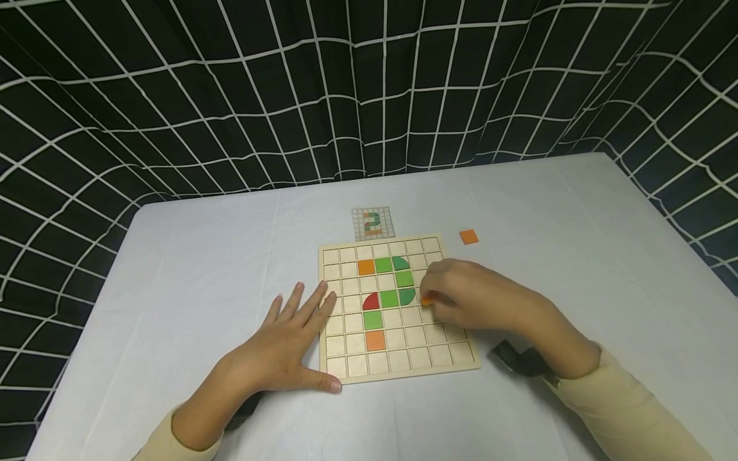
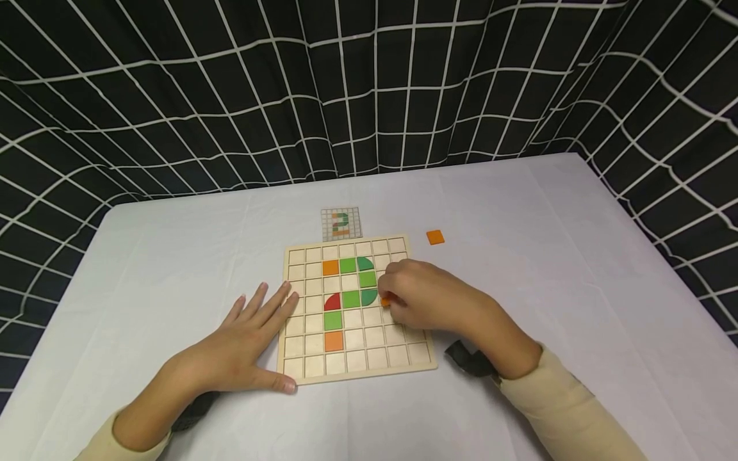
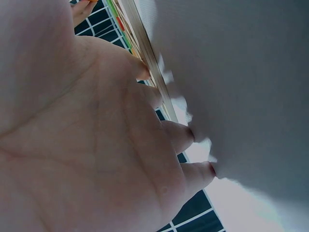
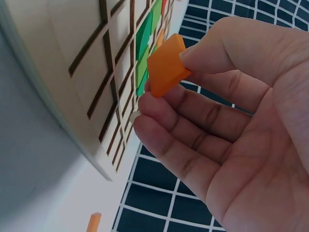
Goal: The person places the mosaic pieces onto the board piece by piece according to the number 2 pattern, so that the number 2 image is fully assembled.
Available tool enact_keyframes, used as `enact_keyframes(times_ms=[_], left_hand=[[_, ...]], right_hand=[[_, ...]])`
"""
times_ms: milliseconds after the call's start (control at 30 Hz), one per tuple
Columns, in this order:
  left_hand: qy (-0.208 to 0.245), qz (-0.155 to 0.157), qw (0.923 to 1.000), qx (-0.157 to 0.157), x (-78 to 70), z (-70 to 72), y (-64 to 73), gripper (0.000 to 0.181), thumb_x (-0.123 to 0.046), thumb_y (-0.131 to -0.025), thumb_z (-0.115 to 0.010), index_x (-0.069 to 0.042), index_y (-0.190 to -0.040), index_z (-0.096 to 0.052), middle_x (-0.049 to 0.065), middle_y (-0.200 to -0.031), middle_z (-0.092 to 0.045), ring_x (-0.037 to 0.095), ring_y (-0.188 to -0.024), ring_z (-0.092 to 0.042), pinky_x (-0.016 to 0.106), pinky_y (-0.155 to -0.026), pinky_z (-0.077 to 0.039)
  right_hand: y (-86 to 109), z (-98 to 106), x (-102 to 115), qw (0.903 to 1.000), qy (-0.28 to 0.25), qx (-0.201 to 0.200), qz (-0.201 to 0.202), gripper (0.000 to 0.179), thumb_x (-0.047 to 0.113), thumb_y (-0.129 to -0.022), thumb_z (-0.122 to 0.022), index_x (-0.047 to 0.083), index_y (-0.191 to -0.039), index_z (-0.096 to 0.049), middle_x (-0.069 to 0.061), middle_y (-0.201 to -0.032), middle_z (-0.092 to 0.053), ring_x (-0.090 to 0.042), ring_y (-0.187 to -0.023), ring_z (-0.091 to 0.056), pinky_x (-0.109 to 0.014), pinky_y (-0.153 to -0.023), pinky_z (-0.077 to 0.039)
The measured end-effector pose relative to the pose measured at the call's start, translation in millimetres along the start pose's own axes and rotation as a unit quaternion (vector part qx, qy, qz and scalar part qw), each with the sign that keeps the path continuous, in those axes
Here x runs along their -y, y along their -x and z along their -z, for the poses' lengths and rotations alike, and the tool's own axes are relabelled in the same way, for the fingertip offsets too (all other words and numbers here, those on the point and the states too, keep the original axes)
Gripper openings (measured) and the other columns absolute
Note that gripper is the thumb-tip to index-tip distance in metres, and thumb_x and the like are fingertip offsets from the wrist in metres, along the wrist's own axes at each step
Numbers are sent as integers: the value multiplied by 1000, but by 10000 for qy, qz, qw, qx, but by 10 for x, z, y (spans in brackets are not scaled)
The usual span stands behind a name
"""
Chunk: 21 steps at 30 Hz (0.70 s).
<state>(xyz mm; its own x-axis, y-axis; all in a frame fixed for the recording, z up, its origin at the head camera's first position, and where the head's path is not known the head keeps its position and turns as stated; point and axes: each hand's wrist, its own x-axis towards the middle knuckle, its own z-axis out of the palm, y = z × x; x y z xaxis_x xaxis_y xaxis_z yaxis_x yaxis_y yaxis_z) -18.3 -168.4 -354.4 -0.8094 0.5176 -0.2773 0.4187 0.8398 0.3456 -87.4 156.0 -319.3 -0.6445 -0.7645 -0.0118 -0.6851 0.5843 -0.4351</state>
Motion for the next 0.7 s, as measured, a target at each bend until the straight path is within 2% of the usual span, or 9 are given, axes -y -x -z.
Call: enact_keyframes(times_ms=[233, 400, 567, 700], left_hand=[[60, -53, 10000, -35, -2, 4, 5, 129, -84, -68, -65, -12, -162, -14, 8, -168, -2, 42, -150, 4, 67, -114, -3], [20, -9, 10000, -2, -1, -1, 0, 130, -85, -67, -65, -12, -162, -15, 7, -168, -2, 41, -151, 4, 66, -114, -3], [-13, -8, 10000, -8, -6, 0, -3, 130, -84, -67, -66, -12, -162, -14, 7, -168, -1, 41, -151, 5, 66, -115, -3], [-43, -3, 10000, -15, -4, -1, -6, 130, -84, -67, -66, -13, -162, -14, 7, -168, -1, 41, -151, 5, 66, -115, -3]], right_hand=[[-15, -37, 80, 9996, 22, -9, 272, 18, -2, -81, -62, 14, -83, -69, 11, -78, -55, -10, -76, -49, -29, -70, -48], [-21, -85, 130, 9980, -73, -70, 627, 19, -4, -80, -61, 15, -82, -68, 12, -78, -52, -8, -75, -49, -27, -71, -48], [-15, -121, 196, 9959, -65, -15, 897, 17, -1, -83, -64, 14, -85, -71, 12, -83, -54, -7, -80, -52, -27, -75, -50], [-19, -159, 248, 9952, -58, 37, 979, 15, 1, -85, -66, 14, -87, -74, 13, -83, -54, -7, -80, -51, -24, -74, -49]])
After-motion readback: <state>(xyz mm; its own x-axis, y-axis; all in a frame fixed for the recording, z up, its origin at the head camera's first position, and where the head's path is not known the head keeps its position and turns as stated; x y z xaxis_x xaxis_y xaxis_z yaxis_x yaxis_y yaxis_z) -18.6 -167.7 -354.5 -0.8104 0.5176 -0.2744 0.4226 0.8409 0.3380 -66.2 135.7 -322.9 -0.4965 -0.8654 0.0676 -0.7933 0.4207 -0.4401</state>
